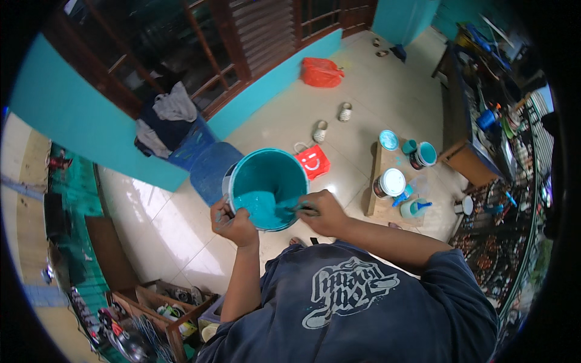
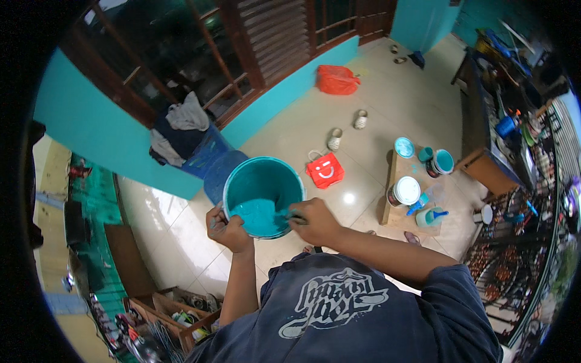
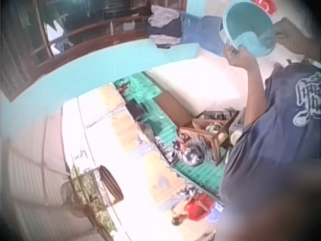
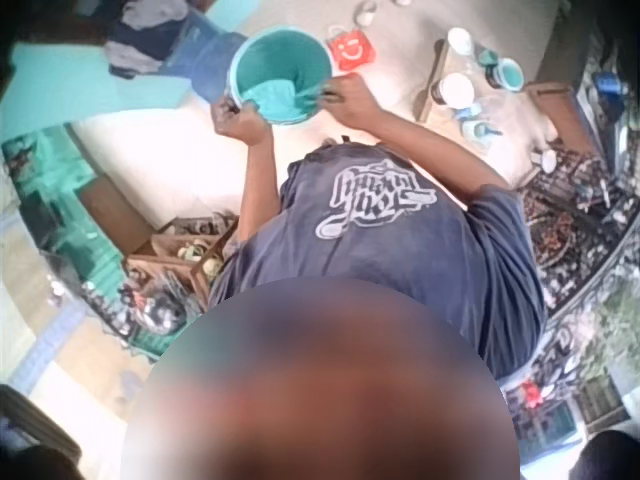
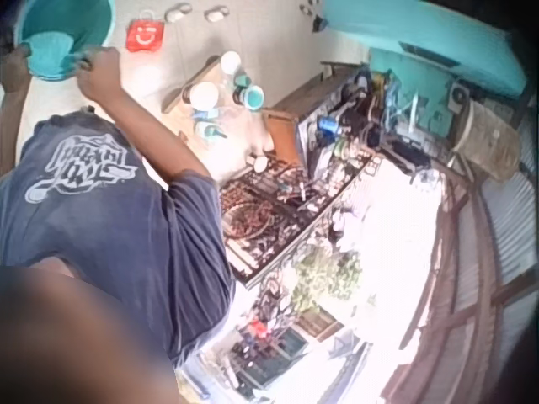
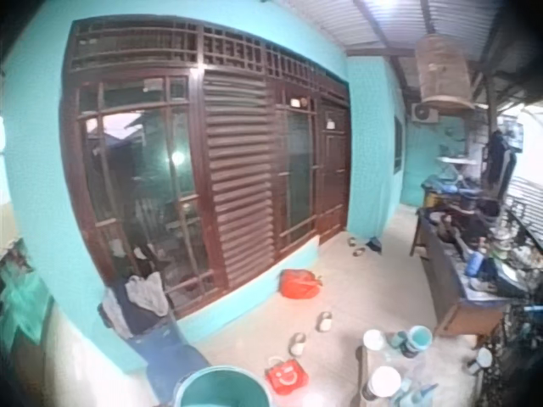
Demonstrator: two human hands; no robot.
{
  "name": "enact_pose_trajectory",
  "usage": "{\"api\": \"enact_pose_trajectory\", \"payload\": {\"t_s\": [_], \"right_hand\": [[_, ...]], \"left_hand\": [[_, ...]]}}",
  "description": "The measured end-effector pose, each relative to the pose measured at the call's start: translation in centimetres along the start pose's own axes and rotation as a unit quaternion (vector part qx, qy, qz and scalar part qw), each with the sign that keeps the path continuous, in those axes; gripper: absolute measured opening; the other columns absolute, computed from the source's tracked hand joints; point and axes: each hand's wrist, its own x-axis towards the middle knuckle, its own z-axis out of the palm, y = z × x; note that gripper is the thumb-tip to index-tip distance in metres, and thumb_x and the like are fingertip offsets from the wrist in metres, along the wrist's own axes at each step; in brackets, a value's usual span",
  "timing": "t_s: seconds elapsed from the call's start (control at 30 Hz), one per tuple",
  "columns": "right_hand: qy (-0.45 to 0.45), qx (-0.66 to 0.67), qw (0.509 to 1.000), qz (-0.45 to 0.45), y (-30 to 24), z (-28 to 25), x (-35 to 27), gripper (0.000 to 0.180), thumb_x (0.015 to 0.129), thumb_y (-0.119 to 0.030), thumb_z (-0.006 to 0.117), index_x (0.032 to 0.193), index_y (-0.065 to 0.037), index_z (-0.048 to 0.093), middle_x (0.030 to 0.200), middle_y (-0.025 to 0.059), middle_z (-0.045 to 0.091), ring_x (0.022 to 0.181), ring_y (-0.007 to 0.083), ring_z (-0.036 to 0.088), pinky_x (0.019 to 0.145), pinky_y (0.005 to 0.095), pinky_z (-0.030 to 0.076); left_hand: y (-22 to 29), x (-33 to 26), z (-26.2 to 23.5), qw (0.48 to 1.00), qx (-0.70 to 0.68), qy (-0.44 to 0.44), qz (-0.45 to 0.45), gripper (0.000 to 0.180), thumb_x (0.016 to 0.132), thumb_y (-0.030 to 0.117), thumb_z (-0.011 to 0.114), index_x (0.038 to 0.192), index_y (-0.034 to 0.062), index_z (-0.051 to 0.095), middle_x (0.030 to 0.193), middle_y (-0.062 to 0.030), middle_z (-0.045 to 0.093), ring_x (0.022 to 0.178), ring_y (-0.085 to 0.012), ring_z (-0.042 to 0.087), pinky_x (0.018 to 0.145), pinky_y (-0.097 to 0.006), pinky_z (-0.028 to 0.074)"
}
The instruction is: The person stirs turquoise paint in several open buckets using a wooden stick, then transfers some paint into a smaller container. The person repeatedly stirs and checks the paint consistency across multiple buckets.
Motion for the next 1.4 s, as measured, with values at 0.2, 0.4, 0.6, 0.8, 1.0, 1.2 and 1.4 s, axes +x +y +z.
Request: {"api": "enact_pose_trajectory", "payload": {"t_s": [0.2,0.4,0.6,0.8,1.0,1.2,1.4], "right_hand": [[0.012,0.069,0.998,0.006,-0.6,2.4,4.1,0.012,0.08,-0.01,0.07,0.087,-0.002,0.065,0.077,0.0206,0.065,0.071,0.0385,0.064,0.062,0.0428,0.049],[0.057,-0.068,0.995,-0.049,4.1,-0.8,5.2,0.011,0.077,-0.007,0.065,0.083,0.002,0.067,0.089,0.0216,0.069,0.08,0.0397,0.067,0.07,0.0448,0.055],[0.026,-0.138,0.989,0.04,4.7,0.7,-3.4,0.018,0.075,-0.014,0.059,0.087,-0.002,0.064,0.078,0.0216,0.064,0.075,0.0408,0.064,0.065,0.0501,0.052],[0.072,-0.105,0.99,0.061,6.8,1.1,-6.2,0.021,0.073,-0.019,0.067,0.078,0.001,0.064,0.07,0.0197,0.065,0.065,0.0352,0.063,0.058,0.048,0.049],[0.113,-0.164,0.972,0.123,9.2,-5.0,-7.8,0.02,0.071,-0.02,0.065,0.074,0.001,0.065,0.065,0.0202,0.062,0.059,0.0379,0.061,0.056,0.0489,0.048],[0.253,-0.227,0.94,0.025,8.3,-8.9,-6.0,0.016,0.073,-0.015,0.064,0.073,0.001,0.061,0.065,0.0211,0.061,0.061,0.0405,0.06,0.058,0.0484,0.048],[0.236,-0.109,0.965,-0.026,6.5,-7.0,-4.8,0.017,0.072,-0.018,0.066,0.068,-0.002,0.06,0.063,0.0195,0.06,0.056,0.0397,0.057,0.054,0.0479,0.044]], "left_hand": [[-0.1,-0.4,-0.2,0.999,-0.002,-0.023,-0.039,0.04,0.058,-0.015,0.051,0.097,-0.0093,0.057,0.085,-0.0135,0.063,0.074,-0.0187,0.064,0.07,-0.029,0.052],[-3.0,-0.5,-0.9,0.998,0.014,-0.055,-0.004,0.04,0.057,-0.009,0.053,0.097,-0.0072,0.06,0.087,-0.0142,0.064,0.078,-0.0226,0.063,0.076,-0.035,0.054],[-3.3,-2.7,2.3,0.963,0.173,-0.106,0.177,0.022,0.074,0.008,0.069,0.092,-0.0043,0.067,0.082,-0.0148,0.066,0.072,-0.0279,0.062,0.068,-0.042,0.052],[-4.6,-1.7,6.7,0.89,0.142,-0.114,0.418,0.048,0.093,0.043,0.058,0.074,0.0003,0.067,0.062,-0.0153,0.062,0.056,-0.033,0.06,0.051,-0.044,0.047],[-7.2,-4.2,10.4,0.95,0.13,-0.163,0.233,0.041,0.081,0.041,0.065,0.073,0.0009,0.063,0.064,-0.0154,0.06,0.057,-0.0326,0.056,0.055,-0.042,0.046],[-5.9,-6.5,14.4,0.95,0.01,-0.245,0.193,0.039,0.076,0.036,0.07,0.076,-0.0023,0.062,0.069,-0.0148,0.061,0.062,-0.0281,0.057,0.059,-0.041,0.048],[-2.8,-7.7,16.9,0.959,-0.015,-0.252,0.133,0.037,0.071,0.031,0.072,0.079,-0.0044,0.064,0.071,-0.0162,0.062,0.063,-0.0276,0.057,0.063,-0.041,0.05]]}}
